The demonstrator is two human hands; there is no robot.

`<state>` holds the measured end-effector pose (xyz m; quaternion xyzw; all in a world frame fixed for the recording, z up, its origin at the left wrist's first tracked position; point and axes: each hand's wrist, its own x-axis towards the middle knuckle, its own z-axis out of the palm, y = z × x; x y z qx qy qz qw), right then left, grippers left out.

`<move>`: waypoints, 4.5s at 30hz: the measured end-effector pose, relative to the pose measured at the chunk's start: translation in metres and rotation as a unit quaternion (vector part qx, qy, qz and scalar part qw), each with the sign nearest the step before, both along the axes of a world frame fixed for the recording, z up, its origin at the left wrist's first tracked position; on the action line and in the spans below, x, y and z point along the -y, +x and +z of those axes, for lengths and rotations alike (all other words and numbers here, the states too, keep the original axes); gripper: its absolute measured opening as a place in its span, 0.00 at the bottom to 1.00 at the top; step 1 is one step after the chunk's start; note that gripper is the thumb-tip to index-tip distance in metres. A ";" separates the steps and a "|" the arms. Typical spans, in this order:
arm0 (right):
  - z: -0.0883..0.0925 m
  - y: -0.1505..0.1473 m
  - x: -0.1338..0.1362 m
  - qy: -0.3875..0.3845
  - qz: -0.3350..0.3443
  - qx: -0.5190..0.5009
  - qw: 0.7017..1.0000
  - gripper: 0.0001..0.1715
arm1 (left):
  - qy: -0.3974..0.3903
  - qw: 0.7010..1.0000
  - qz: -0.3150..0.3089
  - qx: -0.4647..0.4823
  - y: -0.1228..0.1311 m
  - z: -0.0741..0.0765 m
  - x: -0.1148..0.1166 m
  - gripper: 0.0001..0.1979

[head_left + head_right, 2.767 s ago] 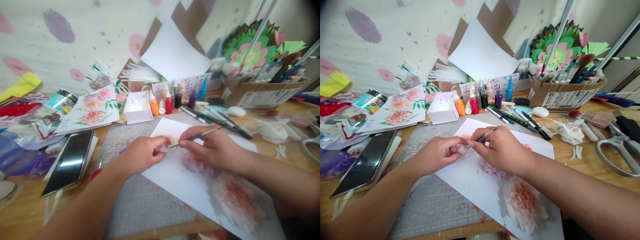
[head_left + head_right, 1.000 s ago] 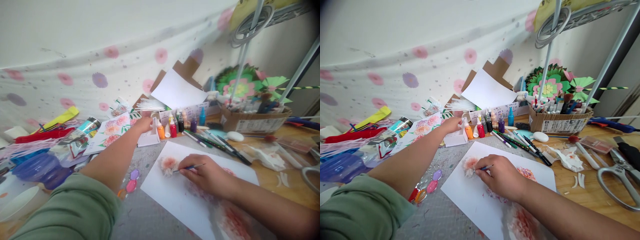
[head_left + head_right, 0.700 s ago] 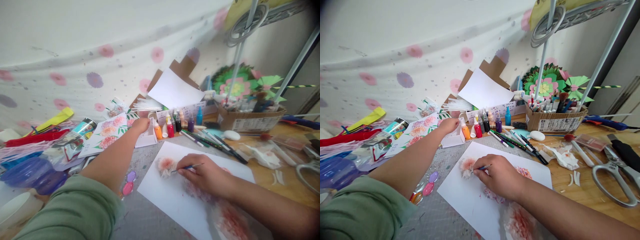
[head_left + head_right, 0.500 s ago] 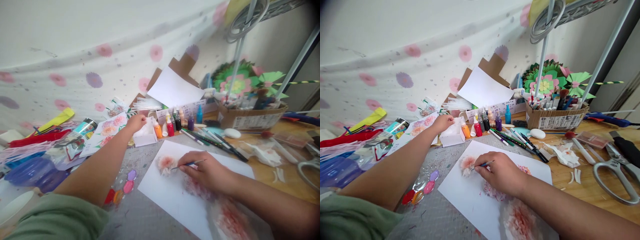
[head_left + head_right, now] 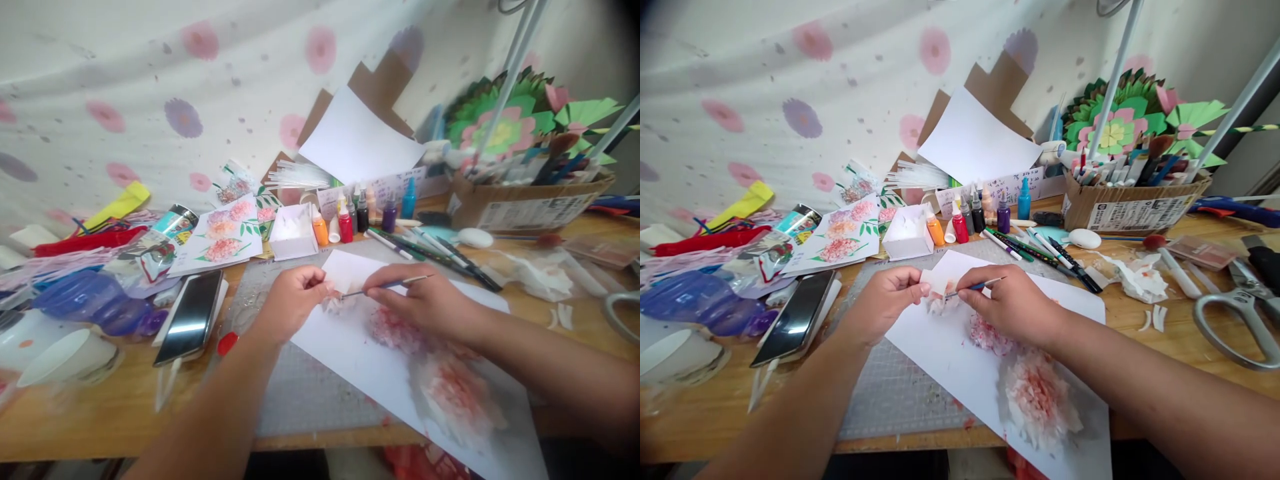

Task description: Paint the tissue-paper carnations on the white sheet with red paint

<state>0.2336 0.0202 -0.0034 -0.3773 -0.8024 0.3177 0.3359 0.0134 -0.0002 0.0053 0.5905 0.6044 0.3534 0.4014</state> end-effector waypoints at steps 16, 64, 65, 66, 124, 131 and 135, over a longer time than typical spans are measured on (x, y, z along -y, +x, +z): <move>0.002 0.000 0.002 -0.010 0.046 0.021 0.999 0.11 | -0.049 0.983 -0.063 -0.163 -0.004 -0.027 -0.014 0.13; 0.052 0.060 0.012 0.056 -0.241 -0.022 0.969 0.26 | 0.178 0.936 -0.128 -0.277 -0.019 -0.024 -0.015 0.12; 0.053 0.068 0.015 0.054 -0.269 -0.033 0.961 0.28 | 0.187 0.924 -0.162 -0.291 -0.020 -0.025 -0.015 0.13; 0.053 0.076 0.018 0.052 -0.294 -0.043 0.953 0.29 | 0.191 0.913 -0.192 -0.305 -0.021 -0.026 -0.015 0.14; 0.037 0.088 0.026 0.039 -0.232 0.129 0.963 0.27 | 0.215 0.854 -0.052 -0.471 0.007 -0.045 0.051 0.23; 0.030 0.029 0.017 -0.010 -0.083 0.023 0.996 0.22 | 0.194 0.859 -0.082 -0.466 0.007 -0.047 0.048 0.21; 0.018 0.008 0.009 -0.017 -0.019 0.027 0.999 0.14 | 0.188 0.869 -0.082 -0.449 0.005 -0.047 0.047 0.20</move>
